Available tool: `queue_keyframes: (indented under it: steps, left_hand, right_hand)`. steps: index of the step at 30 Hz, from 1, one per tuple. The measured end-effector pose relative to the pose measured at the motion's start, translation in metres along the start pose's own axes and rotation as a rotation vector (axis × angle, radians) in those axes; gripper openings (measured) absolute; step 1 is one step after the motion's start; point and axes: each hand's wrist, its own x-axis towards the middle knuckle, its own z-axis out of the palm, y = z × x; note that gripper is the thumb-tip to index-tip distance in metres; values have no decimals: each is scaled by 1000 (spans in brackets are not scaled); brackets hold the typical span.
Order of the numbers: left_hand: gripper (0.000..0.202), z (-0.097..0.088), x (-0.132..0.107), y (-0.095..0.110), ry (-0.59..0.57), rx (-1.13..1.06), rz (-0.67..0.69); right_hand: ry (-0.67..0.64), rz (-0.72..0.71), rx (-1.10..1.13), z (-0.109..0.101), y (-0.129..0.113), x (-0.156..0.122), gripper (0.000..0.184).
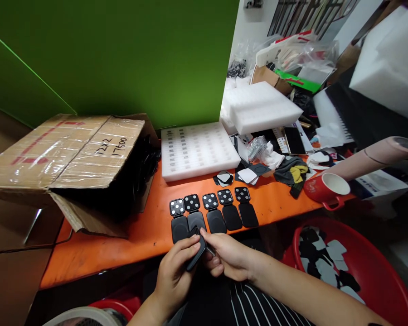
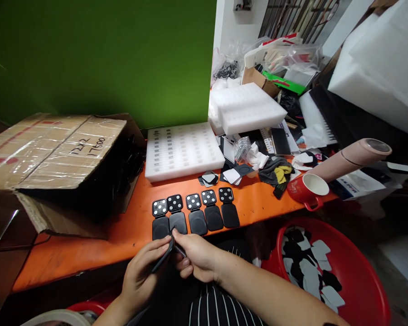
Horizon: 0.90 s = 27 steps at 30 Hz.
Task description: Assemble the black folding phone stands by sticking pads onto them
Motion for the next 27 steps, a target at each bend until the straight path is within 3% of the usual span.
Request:
queue_keyframes:
  steps: [4, 9, 12, 15, 17, 18, 22, 27]
  left_hand:
    - [42, 3, 1, 2, 19, -32, -34]
    - [40, 5, -6, 6, 87, -38, -69]
    - [32, 2, -7, 2, 59, -13, -162]
    - [26, -13, 2, -19, 208, 89, -419]
    - [41, -29, 12, -43, 357, 153, -622]
    - [46, -37, 18, -56, 370, 196, -719]
    - [45, -59, 35, -102, 362, 290, -819]
    - [34, -50, 38, -123, 365, 317, -804]
  right_hand:
    - [-7, 51, 140, -2, 0, 0, 33]
    - [76, 5, 233, 6, 8, 8, 37]
    - [60, 44, 250, 9, 8, 11, 39]
    - [-49, -10, 236, 6, 4, 14, 37]
    - [-60, -93, 210, 2, 0, 15, 35]
    - [-44, -120, 195, -1, -2, 16, 34]
    - [48, -163, 161, -14, -1, 16, 32]
    - [110, -221, 186, -26, 10, 15, 32]
